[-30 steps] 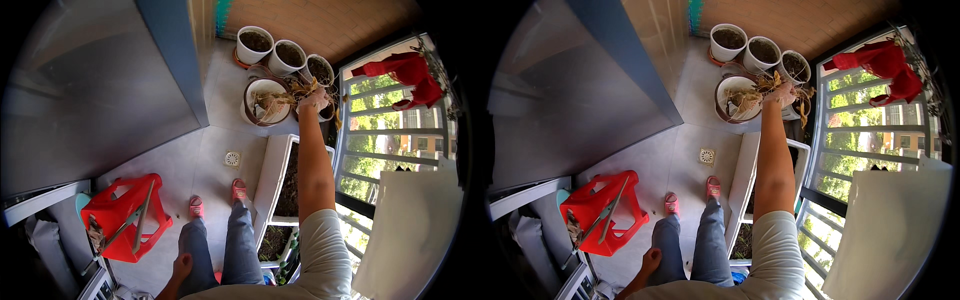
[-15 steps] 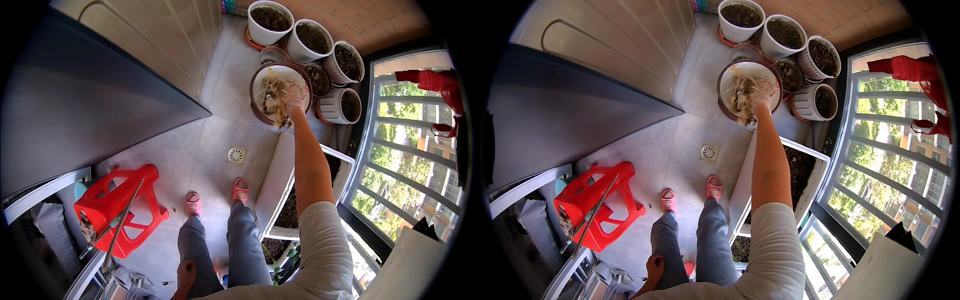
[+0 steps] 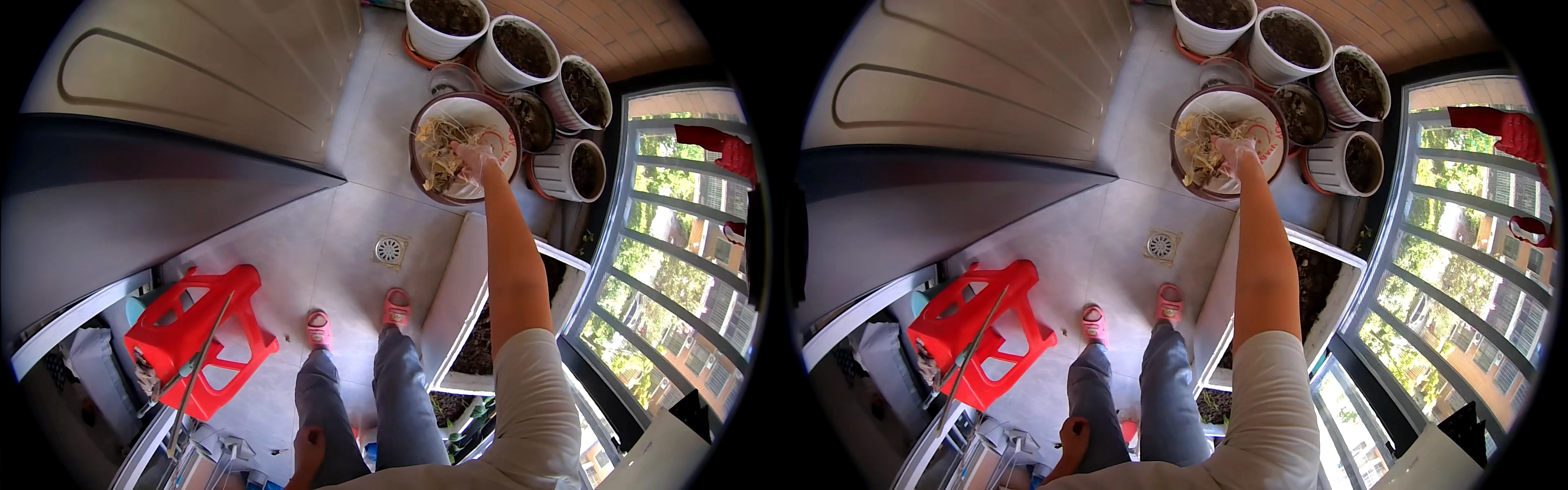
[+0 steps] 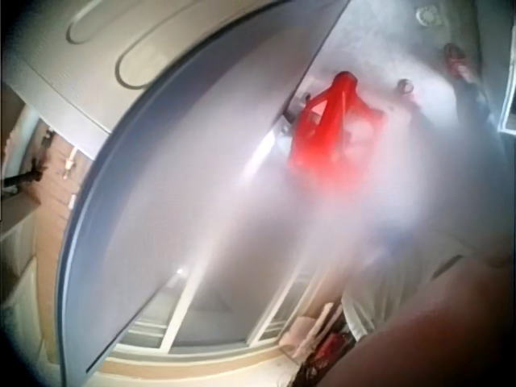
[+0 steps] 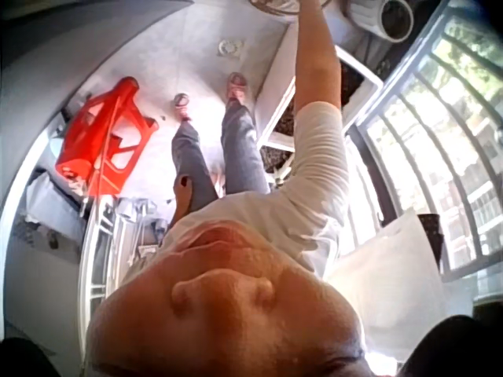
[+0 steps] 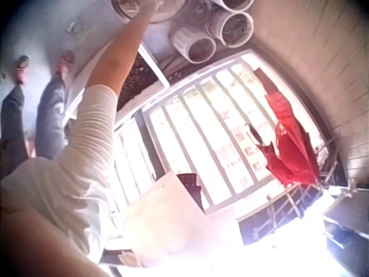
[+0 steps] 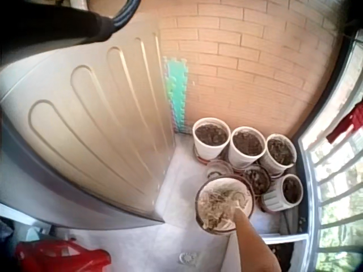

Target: The person prunes dried and withered plant stems on a balcony. They remove dry leaves and stems by hand, placing the debris into a nearby container. The person also handles a green leafy vine, trimming it and placing the cuttings into a pot.

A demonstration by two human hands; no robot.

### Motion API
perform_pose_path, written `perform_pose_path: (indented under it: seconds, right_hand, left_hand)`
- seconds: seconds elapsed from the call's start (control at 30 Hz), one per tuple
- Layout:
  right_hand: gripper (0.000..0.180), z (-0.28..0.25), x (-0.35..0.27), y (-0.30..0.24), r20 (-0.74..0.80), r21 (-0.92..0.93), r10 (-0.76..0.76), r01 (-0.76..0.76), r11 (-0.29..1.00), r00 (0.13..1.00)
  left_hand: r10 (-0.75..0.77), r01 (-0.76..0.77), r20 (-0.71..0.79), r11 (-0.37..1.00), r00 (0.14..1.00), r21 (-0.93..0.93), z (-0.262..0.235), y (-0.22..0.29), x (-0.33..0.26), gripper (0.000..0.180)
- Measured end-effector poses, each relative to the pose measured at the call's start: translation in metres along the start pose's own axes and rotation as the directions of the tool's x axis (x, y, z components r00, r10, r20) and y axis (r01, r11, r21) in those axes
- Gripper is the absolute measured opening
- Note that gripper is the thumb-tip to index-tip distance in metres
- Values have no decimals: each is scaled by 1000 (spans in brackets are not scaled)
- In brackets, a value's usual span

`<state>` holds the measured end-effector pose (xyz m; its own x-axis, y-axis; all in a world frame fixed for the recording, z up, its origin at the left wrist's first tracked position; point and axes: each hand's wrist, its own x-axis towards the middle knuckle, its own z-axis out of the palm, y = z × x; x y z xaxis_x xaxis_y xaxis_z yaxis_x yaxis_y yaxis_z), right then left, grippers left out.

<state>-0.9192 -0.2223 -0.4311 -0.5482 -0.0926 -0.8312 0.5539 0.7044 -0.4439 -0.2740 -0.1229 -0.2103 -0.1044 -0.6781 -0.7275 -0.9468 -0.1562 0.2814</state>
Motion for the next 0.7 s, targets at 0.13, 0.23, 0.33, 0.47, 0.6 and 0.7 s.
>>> perform_pose_path:
  seconds: [0.13, 0.23, 0.33, 0.47, 0.6, 0.7]
  right_hand:
    - [46, -25, 21, 12, -35, -758, -518, 315, 571, 855]
    - [49, -39, 47, 21, 374, -795, -721, 602, 76, 584]
    - [40, -25, 82, 38, -30, -634, -762, 577, 515, 646]
    - [27, 16, 43, 38, -108, -870, -643, 241, 431, 758]
    - [29, 37, 51, 55, 92, -959, -631, 240, 153, 770]
    - [25, 48, 66, 50, -105, -821, -544, 236, 520, 833]
  left_hand:
    - [41, -41, 14, 999, 999, 19, -2, -2, 5, 9]
    - [36, -36, 23, 999, 999, 12, -2, -4, 4, 9]
    - [41, -42, 33, 999, 999, 32, -6, -5, 15, 9]
    - [19, -20, 13, 999, 1000, 30, -4, -7, 11, 9]
    - [13, -13, 3, 999, 1000, 52, -2, 1, 17, 9]
    - [122, -117, -57, 990, 991, 82, 1, -6, 25, 7]
